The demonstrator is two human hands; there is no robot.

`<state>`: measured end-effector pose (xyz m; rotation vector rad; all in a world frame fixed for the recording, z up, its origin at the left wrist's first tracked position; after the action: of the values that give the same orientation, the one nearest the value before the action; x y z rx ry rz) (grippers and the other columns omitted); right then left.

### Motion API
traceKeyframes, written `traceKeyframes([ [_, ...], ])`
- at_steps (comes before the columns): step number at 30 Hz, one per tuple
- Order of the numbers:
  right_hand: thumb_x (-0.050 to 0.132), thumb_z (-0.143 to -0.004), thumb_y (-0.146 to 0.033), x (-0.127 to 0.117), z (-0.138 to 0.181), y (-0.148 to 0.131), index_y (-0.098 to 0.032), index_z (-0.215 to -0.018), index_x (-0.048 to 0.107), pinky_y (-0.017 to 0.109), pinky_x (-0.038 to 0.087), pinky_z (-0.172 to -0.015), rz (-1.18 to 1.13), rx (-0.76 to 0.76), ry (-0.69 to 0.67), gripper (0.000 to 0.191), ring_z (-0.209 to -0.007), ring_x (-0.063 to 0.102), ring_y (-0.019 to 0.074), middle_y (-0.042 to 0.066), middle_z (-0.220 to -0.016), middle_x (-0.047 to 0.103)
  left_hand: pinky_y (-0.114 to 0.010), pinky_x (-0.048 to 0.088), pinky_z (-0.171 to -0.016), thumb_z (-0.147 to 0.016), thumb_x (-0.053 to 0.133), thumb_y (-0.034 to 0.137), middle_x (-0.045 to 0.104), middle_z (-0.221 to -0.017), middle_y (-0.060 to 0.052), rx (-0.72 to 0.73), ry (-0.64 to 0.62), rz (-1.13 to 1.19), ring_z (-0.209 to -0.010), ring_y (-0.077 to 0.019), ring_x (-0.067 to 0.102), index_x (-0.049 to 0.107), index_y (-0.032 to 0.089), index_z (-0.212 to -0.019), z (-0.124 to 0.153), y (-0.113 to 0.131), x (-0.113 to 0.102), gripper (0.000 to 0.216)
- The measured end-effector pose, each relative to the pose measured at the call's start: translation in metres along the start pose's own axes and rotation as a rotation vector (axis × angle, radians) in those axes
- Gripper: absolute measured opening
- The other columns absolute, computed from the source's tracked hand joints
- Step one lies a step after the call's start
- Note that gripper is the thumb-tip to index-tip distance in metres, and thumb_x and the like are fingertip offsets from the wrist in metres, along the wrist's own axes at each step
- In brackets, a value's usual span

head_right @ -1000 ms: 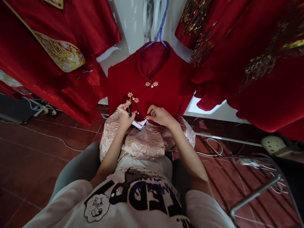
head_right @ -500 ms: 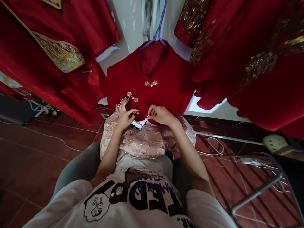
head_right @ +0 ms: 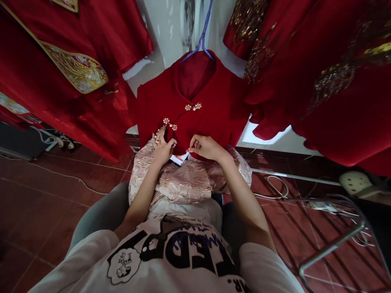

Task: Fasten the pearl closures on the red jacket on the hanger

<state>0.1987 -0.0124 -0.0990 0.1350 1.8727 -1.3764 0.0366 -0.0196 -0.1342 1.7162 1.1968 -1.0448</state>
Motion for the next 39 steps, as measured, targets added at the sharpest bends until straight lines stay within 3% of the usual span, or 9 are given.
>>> traceKeyframes([
  [5, 0.064, -0.077, -0.033, 0.000, 0.000, 0.000, -0.021, -0.081, 0.058, 0.030, 0.048, -0.070, 0.021, -0.001, 0.000, 0.014, -0.072, 0.060, 0.0160, 0.002, -0.075, 0.065, -0.062, 0.021, -0.123, -0.093, 0.057, 0.014, 0.044, -0.154, -0.017, -0.042, 0.030, 0.041, -0.153, -0.0363, 0.030, 0.070, 0.022, -0.104, -0.001, -0.004, -0.004, 0.019],
  [11, 0.064, -0.079, -0.031, -0.001, 0.001, -0.001, -0.022, -0.081, 0.057, 0.029, 0.047, -0.067, 0.047, -0.014, 0.008, 0.012, -0.071, 0.060, 0.0156, 0.002, -0.075, 0.065, -0.049, 0.037, -0.118, -0.096, 0.062, 0.025, 0.047, -0.151, -0.012, -0.036, 0.118, 0.203, -0.145, -0.0326, 0.042, 0.074, 0.023, -0.100, 0.003, -0.007, -0.021, 0.013],
  [17, 0.063, -0.079, -0.030, -0.003, 0.001, -0.003, -0.022, -0.082, 0.053, 0.029, 0.044, -0.067, 0.079, -0.018, 0.044, 0.013, -0.069, 0.059, 0.0155, 0.001, -0.075, 0.063, -0.038, 0.048, -0.103, -0.092, 0.071, 0.028, 0.063, -0.110, -0.010, -0.062, 0.191, 0.305, -0.110, -0.0256, 0.062, 0.080, 0.023, -0.099, 0.011, -0.014, -0.030, 0.013],
  [22, 0.062, -0.079, -0.030, 0.003, 0.000, -0.013, -0.022, -0.083, 0.050, 0.029, 0.045, -0.068, 0.037, -0.059, 0.049, 0.015, -0.071, 0.059, 0.0159, 0.002, -0.077, 0.062, -0.027, 0.053, -0.075, -0.090, 0.070, 0.020, 0.070, -0.082, -0.004, -0.139, 0.133, 0.596, -0.071, -0.0155, 0.065, 0.079, 0.019, -0.097, 0.011, -0.022, -0.017, 0.012],
  [27, 0.056, -0.080, -0.023, 0.018, -0.008, -0.018, -0.022, -0.085, 0.047, 0.029, 0.046, -0.070, 0.067, -0.088, 0.104, 0.010, -0.074, 0.061, 0.0166, 0.002, -0.082, 0.062, -0.025, 0.057, -0.076, -0.081, 0.073, 0.016, 0.079, -0.087, -0.005, -0.294, 0.068, 1.025, -0.076, -0.0150, 0.073, 0.079, 0.015, -0.098, 0.009, -0.032, 0.011, 0.018],
  [31, 0.052, -0.082, -0.020, 0.025, -0.014, -0.017, -0.022, -0.086, 0.046, 0.029, 0.047, -0.074, 0.084, -0.095, 0.192, 0.008, -0.077, 0.061, 0.0178, 0.004, -0.086, 0.062, -0.031, 0.061, -0.085, -0.074, 0.075, 0.011, 0.081, -0.096, -0.008, -0.317, 0.009, 1.225, -0.086, -0.0185, 0.077, 0.079, 0.013, -0.099, 0.007, -0.028, 0.025, 0.025],
  [39, 0.051, -0.085, -0.021, 0.030, -0.013, -0.016, -0.023, -0.087, 0.047, 0.030, 0.044, -0.074, 0.201, -0.073, 0.280, 0.005, -0.082, 0.060, 0.0206, 0.006, -0.091, 0.062, -0.032, 0.064, -0.080, -0.076, 0.082, 0.026, 0.081, -0.095, -0.008, -0.351, 0.002, 1.164, -0.085, -0.0218, 0.078, 0.081, 0.015, -0.099, 0.006, -0.024, 0.025, 0.025],
])
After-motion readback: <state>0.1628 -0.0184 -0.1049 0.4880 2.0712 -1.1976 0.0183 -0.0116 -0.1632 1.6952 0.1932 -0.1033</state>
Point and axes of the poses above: each hand's wrist, its own z-axis away from the middle knuckle, its own x-axis out of the palm, y = z × x, the point moved 10 cm from there along -z, towards the middle knuckle
